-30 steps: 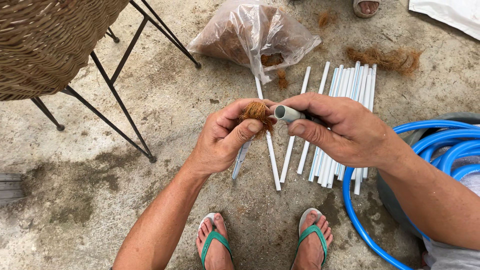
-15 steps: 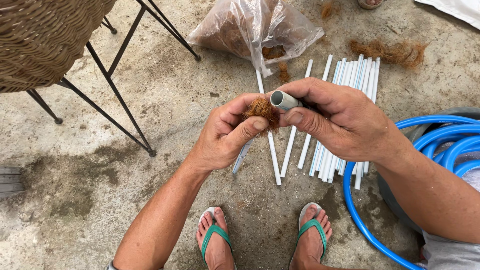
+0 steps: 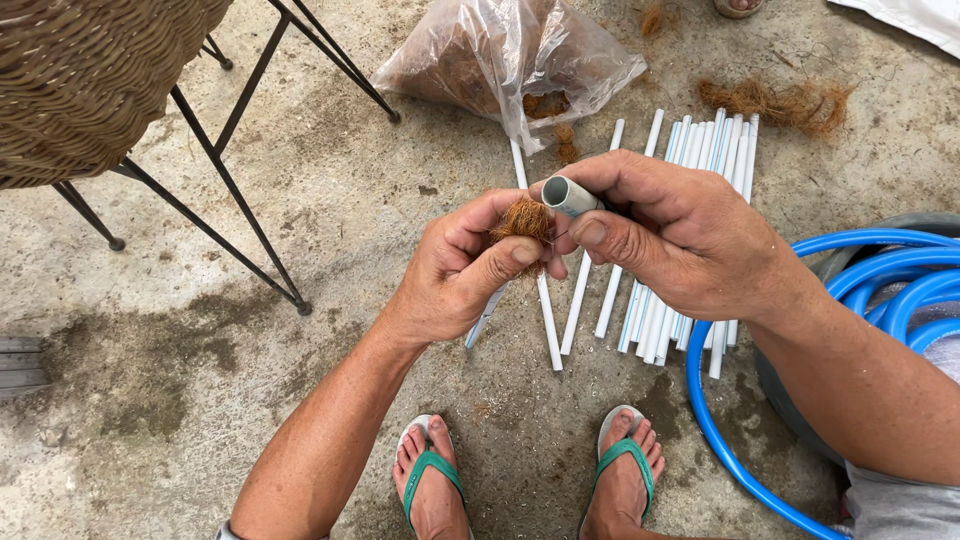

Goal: The person cuts a short white plastic tube with scissors, then inserts a bundle of brown bristles into the tube. They repeatedly adjust and compress the bristles inside the tube to form a compact bundle.

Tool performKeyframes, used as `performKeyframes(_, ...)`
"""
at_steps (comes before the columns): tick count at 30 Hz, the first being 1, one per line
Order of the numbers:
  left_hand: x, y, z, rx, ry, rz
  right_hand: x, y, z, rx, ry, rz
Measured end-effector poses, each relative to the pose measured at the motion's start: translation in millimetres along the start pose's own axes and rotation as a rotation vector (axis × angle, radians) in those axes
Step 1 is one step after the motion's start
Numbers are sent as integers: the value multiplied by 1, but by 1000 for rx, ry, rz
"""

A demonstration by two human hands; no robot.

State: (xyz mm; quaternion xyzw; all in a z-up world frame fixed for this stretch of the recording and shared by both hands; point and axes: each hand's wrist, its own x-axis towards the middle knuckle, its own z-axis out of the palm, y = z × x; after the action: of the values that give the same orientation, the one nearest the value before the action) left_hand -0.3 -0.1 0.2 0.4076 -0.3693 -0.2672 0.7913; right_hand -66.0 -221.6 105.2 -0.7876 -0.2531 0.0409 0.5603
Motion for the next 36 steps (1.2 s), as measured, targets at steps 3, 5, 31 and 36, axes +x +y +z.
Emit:
performKeyframes(3,1,-1,1,1,-4,1,-1,1,-1,-26,19,9)
performKeyframes(5,1,-2,1,17,-3,4,-1,2,-1,-101,55,31)
performKeyframes(31,10,-10,-6,97,81,41,-7,4,-12,-88,79,24)
performKeyframes(36,13,-8,-23,167,148,41,-14,3,-17,-55,71,-12)
